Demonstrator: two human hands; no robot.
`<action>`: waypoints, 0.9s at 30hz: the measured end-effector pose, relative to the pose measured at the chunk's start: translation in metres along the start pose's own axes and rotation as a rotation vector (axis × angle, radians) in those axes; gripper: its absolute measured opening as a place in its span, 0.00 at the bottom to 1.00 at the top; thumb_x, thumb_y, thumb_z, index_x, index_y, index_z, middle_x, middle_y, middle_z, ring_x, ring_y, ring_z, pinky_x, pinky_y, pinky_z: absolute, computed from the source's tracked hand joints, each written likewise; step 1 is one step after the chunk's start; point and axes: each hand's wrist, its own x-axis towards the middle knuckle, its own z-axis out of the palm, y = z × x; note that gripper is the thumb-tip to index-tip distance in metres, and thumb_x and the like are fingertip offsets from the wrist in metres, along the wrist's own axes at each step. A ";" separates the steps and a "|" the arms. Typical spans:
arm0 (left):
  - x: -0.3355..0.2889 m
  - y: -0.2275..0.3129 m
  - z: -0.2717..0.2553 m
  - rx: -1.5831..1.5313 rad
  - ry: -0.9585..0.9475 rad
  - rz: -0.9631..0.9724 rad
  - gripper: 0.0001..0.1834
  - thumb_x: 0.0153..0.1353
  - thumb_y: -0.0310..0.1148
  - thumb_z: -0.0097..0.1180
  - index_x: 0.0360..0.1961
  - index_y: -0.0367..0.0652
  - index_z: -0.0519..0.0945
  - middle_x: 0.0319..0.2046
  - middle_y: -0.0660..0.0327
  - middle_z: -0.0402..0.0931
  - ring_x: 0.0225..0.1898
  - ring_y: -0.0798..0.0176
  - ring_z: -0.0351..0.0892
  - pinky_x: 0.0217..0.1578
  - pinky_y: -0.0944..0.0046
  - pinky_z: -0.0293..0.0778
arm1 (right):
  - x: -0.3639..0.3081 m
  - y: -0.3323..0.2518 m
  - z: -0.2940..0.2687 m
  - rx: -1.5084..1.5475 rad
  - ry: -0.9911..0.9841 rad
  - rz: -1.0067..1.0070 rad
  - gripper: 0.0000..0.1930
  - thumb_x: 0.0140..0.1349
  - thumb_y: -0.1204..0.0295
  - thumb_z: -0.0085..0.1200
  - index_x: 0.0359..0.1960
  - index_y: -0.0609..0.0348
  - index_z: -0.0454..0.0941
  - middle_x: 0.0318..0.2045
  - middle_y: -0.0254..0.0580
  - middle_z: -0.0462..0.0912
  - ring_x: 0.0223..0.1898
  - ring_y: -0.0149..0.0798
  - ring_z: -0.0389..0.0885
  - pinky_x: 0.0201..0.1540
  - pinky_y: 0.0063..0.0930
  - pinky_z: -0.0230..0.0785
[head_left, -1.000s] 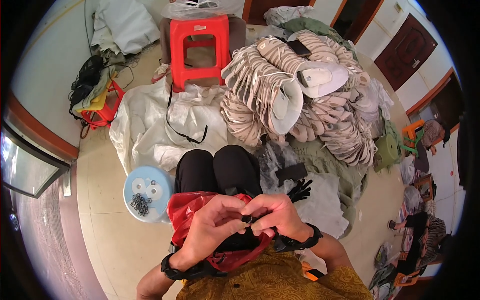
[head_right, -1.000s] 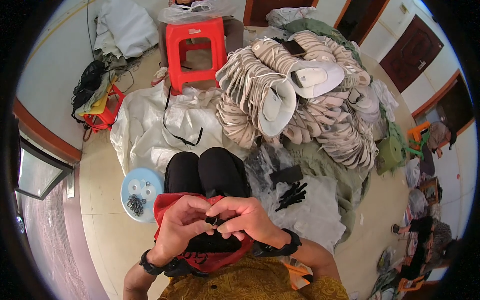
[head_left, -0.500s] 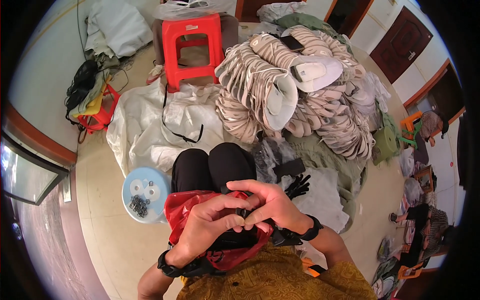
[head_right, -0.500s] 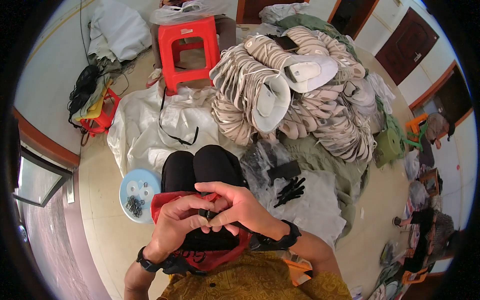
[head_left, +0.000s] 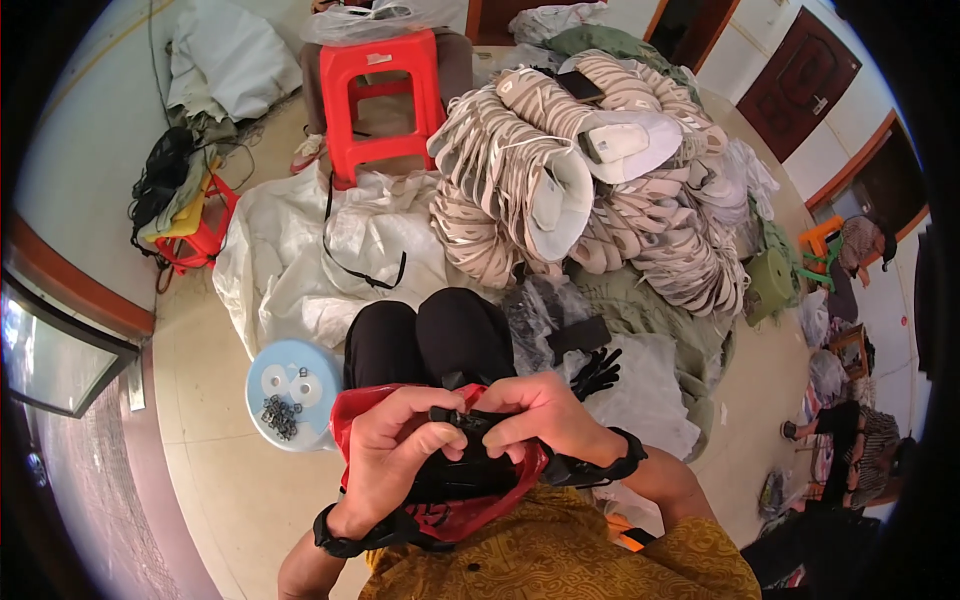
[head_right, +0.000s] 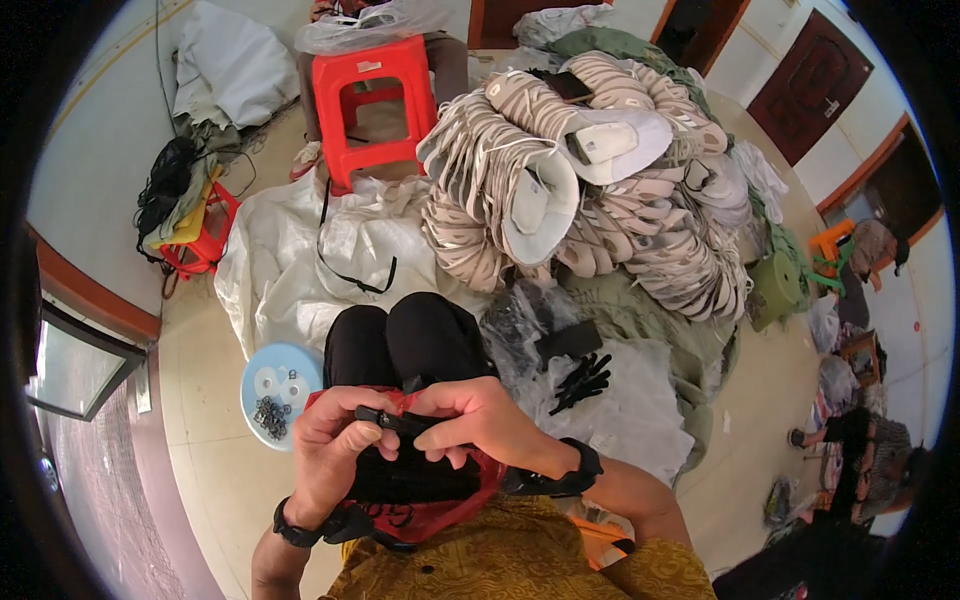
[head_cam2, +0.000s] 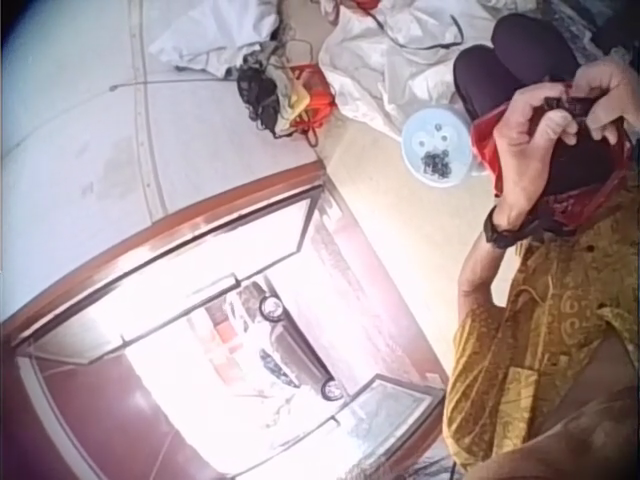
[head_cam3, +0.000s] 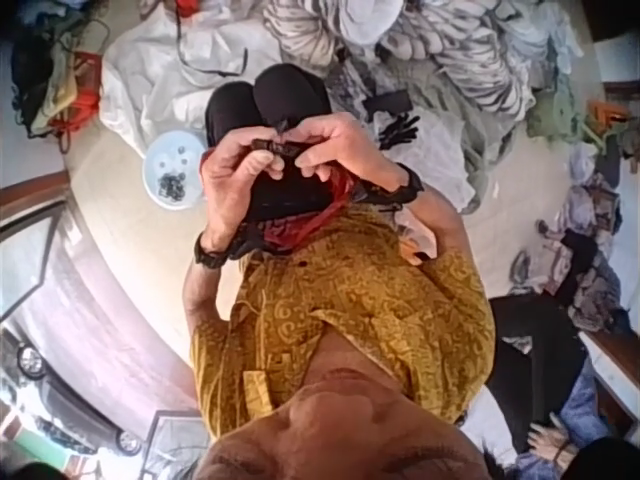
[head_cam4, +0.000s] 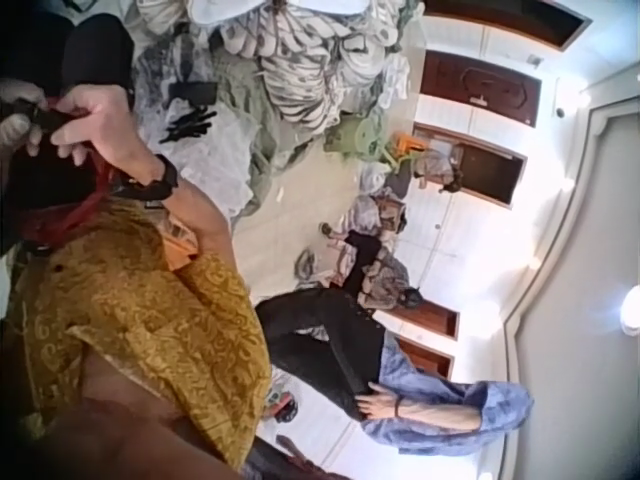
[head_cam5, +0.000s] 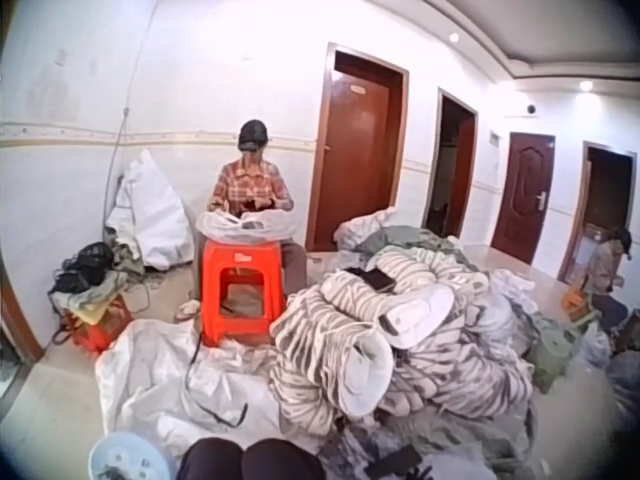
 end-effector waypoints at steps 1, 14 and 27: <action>0.000 0.001 0.004 -0.024 0.034 -0.014 0.11 0.53 0.21 0.52 0.39 0.34 0.72 0.29 0.61 0.73 0.25 0.72 0.73 0.27 0.76 0.70 | 0.000 0.003 -0.003 0.003 0.032 -0.001 0.12 0.47 0.81 0.53 0.36 0.67 0.73 0.20 0.41 0.76 0.17 0.25 0.72 0.14 0.15 0.61; -0.002 -0.007 0.012 0.335 0.000 0.178 0.14 0.47 0.29 0.59 0.36 0.38 0.76 0.32 0.60 0.74 0.31 0.66 0.74 0.33 0.71 0.70 | 0.006 0.012 0.000 0.425 -0.093 0.015 0.03 0.46 0.80 0.53 0.21 0.68 0.72 0.13 0.41 0.73 0.08 0.26 0.66 0.09 0.14 0.54; 0.005 -0.001 0.020 0.951 0.112 0.504 0.15 0.40 0.24 0.61 0.33 0.40 0.75 0.27 0.58 0.70 0.25 0.59 0.73 0.23 0.66 0.71 | -0.004 -0.021 0.017 -0.999 0.306 -0.889 0.20 0.36 0.62 0.65 0.31 0.57 0.74 0.15 0.33 0.70 0.15 0.35 0.69 0.18 0.24 0.59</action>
